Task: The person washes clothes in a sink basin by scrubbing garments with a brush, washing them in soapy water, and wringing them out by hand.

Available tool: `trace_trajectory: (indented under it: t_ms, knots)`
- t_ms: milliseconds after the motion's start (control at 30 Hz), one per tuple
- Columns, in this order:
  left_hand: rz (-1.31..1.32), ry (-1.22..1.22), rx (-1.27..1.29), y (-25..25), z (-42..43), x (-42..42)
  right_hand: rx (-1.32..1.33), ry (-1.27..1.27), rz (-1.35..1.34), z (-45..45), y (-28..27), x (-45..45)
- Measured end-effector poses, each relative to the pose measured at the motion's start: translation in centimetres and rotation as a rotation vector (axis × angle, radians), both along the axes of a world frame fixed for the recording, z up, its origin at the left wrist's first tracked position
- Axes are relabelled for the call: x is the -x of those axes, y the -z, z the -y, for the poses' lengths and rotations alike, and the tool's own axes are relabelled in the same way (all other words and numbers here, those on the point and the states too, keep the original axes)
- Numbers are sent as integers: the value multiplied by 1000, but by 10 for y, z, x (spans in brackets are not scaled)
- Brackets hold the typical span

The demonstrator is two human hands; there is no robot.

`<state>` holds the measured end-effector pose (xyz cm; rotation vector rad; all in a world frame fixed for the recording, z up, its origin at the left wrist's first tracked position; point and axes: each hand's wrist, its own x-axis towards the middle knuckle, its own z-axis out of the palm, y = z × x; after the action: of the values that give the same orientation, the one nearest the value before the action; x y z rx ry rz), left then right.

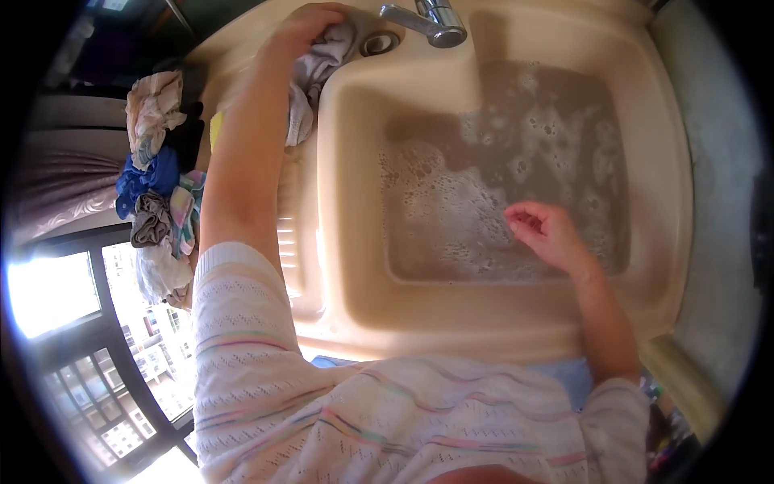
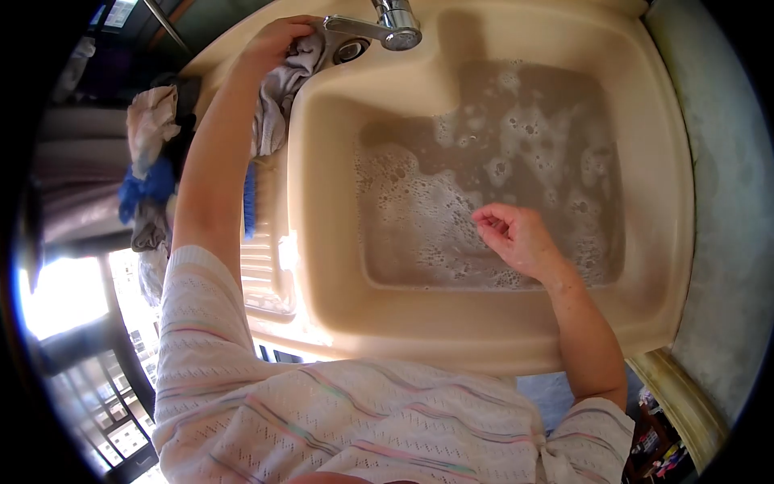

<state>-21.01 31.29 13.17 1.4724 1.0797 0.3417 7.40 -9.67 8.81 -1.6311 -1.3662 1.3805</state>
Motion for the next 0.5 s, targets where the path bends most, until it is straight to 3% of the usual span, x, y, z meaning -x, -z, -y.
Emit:
trace_trajectory:
  t_ms: [67,200,400,500]
  knots:
    - [219,39,86,-8,3,11,-4,-1,-15,-1,1,1]
    - [119,-124,169,-25,25,10,2,-9,-17,-3,1,1]
    - [242,-169,253,-15,20,3,-26,-12,17,3,3,1]
    - [-69,-210,-56,-17,31,-17,10,-24,36,2,-5,1]
